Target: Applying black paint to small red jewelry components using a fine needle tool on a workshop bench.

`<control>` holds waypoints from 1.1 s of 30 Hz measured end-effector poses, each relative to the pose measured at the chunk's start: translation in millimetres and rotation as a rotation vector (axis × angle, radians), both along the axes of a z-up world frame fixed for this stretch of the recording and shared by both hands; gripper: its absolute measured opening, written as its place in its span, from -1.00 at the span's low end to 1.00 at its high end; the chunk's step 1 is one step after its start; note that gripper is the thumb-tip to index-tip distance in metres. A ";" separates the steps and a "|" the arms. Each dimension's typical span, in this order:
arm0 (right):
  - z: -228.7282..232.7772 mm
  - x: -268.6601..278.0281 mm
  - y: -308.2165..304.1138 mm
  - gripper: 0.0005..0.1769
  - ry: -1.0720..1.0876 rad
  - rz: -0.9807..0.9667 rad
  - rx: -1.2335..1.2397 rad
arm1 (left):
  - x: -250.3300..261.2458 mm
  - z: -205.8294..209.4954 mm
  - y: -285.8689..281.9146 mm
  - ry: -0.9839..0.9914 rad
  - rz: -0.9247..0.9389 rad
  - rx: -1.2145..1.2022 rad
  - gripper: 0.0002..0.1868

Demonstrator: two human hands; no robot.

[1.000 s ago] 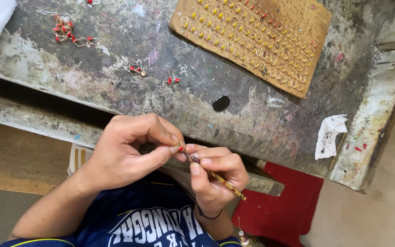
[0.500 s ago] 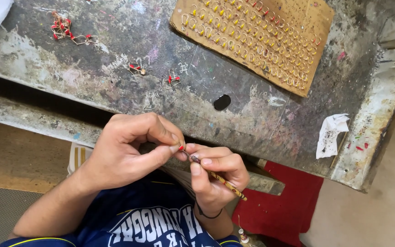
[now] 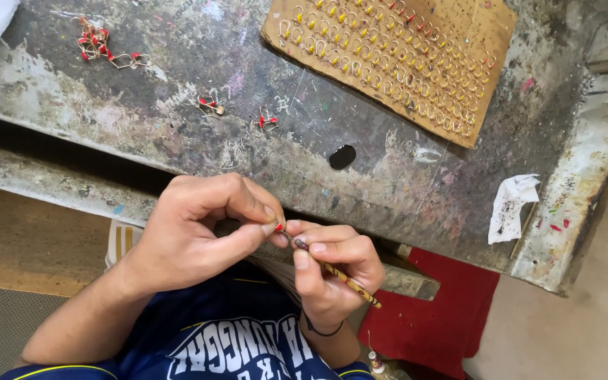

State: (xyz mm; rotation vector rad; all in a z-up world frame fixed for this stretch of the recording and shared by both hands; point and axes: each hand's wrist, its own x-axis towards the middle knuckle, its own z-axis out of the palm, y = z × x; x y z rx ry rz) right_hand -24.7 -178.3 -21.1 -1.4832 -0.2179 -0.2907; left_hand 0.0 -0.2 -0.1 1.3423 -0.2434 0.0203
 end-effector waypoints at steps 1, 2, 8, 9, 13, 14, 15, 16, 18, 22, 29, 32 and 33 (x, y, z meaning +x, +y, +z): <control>-0.2 -0.1 -0.4 -0.82 0.001 0.000 0.000 | 0.1 0.0 0.0 0.001 0.000 0.000 -0.90; -0.5 -0.3 -0.7 -0.82 0.006 0.000 0.000 | 0.1 0.0 0.1 -0.001 -0.001 -0.002 -0.90; -0.3 0.3 -0.2 -0.82 0.002 0.004 0.010 | 0.1 0.0 0.4 -0.002 -0.003 0.001 -0.90; -0.2 0.8 -0.4 -0.82 -0.004 0.008 0.005 | 0.1 0.2 0.2 0.003 -0.006 -0.007 -0.90; -0.9 -1.8 -1.2 -0.82 0.013 -0.024 0.011 | 0.9 0.4 1.0 -0.011 -0.008 0.013 -0.90; -1.0 -2.9 -2.9 -0.82 0.018 -0.004 0.040 | 1.0 0.6 1.0 -0.019 -0.011 0.014 -0.91; -0.9 -3.8 -4.5 -0.82 0.023 0.017 0.070 | 1.3 1.0 1.0 -0.027 -0.014 0.014 -0.92; 1.0 -5.2 -9.1 -0.82 0.020 0.015 0.071 | 1.2 1.6 1.0 -0.030 -0.015 0.015 -0.92; 4.7 -8.2 -18.1 -0.79 -0.020 0.000 0.079 | 1.2 3.0 0.9 -0.028 -0.003 0.032 -0.93; 1.9 10.1 -96.4 -0.78 -0.200 -0.199 -0.141 | 0.1 1.0 -1.7 -0.018 -0.009 -0.026 -0.91; 35.8 44.8 -177.7 -0.84 -0.211 -0.638 -0.901 | -2.8 -2.7 -4.3 0.056 0.006 -0.073 -0.87; 42.8 42.4 -179.1 -0.85 -0.115 -0.601 -1.086 | -4.2 -4.2 -3.7 0.064 0.005 -0.071 -0.90; 44.7 41.2 -178.5 -0.85 -0.073 -0.568 -1.189 | -4.5 -4.9 -3.8 0.064 0.003 -0.065 -0.91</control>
